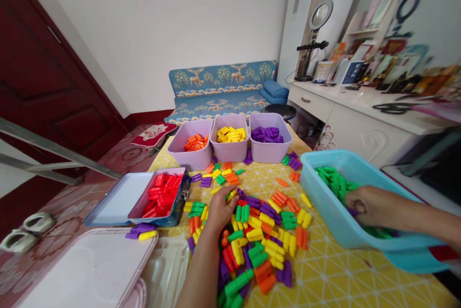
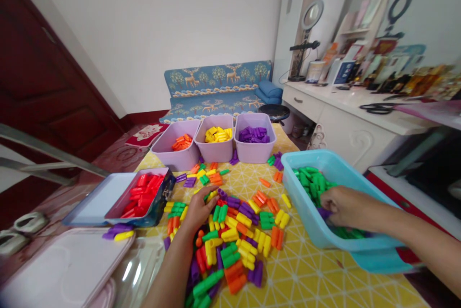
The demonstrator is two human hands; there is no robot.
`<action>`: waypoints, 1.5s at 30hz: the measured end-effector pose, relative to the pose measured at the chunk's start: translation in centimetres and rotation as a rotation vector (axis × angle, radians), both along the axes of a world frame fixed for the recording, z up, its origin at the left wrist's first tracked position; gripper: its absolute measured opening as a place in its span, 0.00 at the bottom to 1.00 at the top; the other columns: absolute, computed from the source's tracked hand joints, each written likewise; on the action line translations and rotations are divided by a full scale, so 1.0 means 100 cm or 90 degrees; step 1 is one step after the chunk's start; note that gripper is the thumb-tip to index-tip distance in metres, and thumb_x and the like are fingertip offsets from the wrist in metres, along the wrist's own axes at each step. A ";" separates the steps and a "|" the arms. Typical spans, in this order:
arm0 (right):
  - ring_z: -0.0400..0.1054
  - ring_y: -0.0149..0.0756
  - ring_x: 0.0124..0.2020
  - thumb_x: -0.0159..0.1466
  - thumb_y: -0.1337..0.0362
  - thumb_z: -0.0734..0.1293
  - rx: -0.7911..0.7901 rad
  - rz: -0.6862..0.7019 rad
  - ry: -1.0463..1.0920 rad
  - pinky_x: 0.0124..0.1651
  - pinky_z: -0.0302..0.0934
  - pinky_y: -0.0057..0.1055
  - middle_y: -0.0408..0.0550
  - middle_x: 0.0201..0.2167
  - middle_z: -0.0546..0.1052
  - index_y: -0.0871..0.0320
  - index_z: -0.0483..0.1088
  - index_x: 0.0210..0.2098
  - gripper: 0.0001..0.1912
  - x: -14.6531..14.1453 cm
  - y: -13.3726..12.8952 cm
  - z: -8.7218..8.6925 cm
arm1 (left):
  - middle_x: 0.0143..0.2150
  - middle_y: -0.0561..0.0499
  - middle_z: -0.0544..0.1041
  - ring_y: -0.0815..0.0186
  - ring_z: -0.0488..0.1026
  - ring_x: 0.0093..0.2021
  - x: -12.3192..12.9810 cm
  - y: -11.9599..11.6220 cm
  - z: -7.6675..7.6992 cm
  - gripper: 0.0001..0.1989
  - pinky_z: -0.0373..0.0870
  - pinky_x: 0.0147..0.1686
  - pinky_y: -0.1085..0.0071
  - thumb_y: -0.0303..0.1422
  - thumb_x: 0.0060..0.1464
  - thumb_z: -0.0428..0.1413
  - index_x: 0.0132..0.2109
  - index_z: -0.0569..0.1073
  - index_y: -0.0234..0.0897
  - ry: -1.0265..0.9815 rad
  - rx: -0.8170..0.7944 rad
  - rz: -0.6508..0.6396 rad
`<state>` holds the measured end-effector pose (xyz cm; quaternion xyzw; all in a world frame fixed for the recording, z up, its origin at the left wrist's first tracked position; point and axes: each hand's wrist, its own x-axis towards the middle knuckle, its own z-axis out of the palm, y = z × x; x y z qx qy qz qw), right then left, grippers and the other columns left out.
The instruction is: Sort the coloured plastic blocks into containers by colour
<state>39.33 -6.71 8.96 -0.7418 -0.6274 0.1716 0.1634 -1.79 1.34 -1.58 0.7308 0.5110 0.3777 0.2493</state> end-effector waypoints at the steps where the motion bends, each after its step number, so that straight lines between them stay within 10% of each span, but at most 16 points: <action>1: 0.66 0.34 0.16 0.45 0.66 0.71 -0.046 0.048 0.024 0.20 0.54 0.29 0.45 0.14 0.70 0.53 0.67 0.16 0.08 0.002 0.004 0.007 | 0.50 0.45 0.78 0.59 0.74 0.51 0.000 0.000 0.001 0.15 0.68 0.54 0.60 0.31 0.54 0.57 0.49 0.76 0.37 0.000 0.001 -0.001; 11: 0.70 0.33 0.23 0.55 0.56 0.68 0.017 0.215 0.185 0.26 0.63 0.27 0.42 0.23 0.75 0.57 0.72 0.29 0.10 -0.091 0.052 0.065 | 0.49 0.45 0.78 0.59 0.74 0.51 0.002 -0.001 0.003 0.15 0.68 0.53 0.61 0.30 0.54 0.56 0.49 0.75 0.36 -0.006 -0.010 0.000; 16: 0.73 0.36 0.28 0.55 0.60 0.70 0.345 0.047 0.164 0.32 0.66 0.31 0.50 0.32 0.79 0.63 0.71 0.47 0.22 -0.128 0.127 0.079 | 0.49 0.44 0.78 0.58 0.74 0.51 0.001 -0.002 0.003 0.15 0.68 0.54 0.61 0.30 0.54 0.57 0.49 0.76 0.35 -0.011 -0.020 -0.001; 19: 0.74 0.38 0.33 0.57 0.59 0.69 0.366 0.093 0.160 0.36 0.66 0.33 0.53 0.39 0.79 0.62 0.70 0.51 0.24 -0.161 0.136 0.061 | 0.48 0.45 0.79 0.59 0.74 0.50 0.002 -0.002 0.003 0.15 0.68 0.53 0.61 0.30 0.54 0.57 0.49 0.76 0.36 -0.021 -0.016 -0.006; 22: 0.73 0.39 0.34 0.58 0.62 0.67 0.205 0.224 0.145 0.36 0.65 0.32 0.50 0.37 0.80 0.59 0.75 0.45 0.16 -0.190 0.115 0.013 | 0.46 0.46 0.79 0.60 0.75 0.48 0.002 -0.002 0.003 0.13 0.69 0.51 0.62 0.30 0.54 0.57 0.47 0.76 0.37 -0.028 -0.006 0.000; 28: 0.72 0.39 0.37 0.49 0.70 0.70 -0.027 0.345 0.214 0.40 0.65 0.32 0.47 0.42 0.79 0.53 0.70 0.55 0.32 -0.200 0.077 -0.077 | 0.41 0.48 0.80 0.60 0.76 0.44 0.003 -0.002 0.004 0.09 0.70 0.48 0.63 0.28 0.51 0.57 0.41 0.78 0.37 -0.028 -0.018 0.025; 41: 0.72 0.41 0.43 0.63 0.56 0.64 0.045 0.326 0.589 0.51 0.63 0.39 0.49 0.42 0.79 0.58 0.74 0.44 0.16 -0.242 0.079 -0.076 | 0.39 0.47 0.80 0.61 0.76 0.41 0.006 -0.006 0.014 0.12 0.71 0.44 0.67 0.37 0.52 0.59 0.40 0.78 0.33 -0.271 -0.063 0.045; 45: 0.71 0.41 0.40 0.61 0.52 0.66 0.078 0.255 0.521 0.45 0.65 0.37 0.48 0.37 0.79 0.59 0.74 0.41 0.17 -0.246 0.075 -0.080 | 0.37 0.47 0.81 0.61 0.76 0.38 0.007 -0.006 0.016 0.12 0.71 0.42 0.67 0.37 0.53 0.59 0.38 0.80 0.33 -0.281 -0.074 0.021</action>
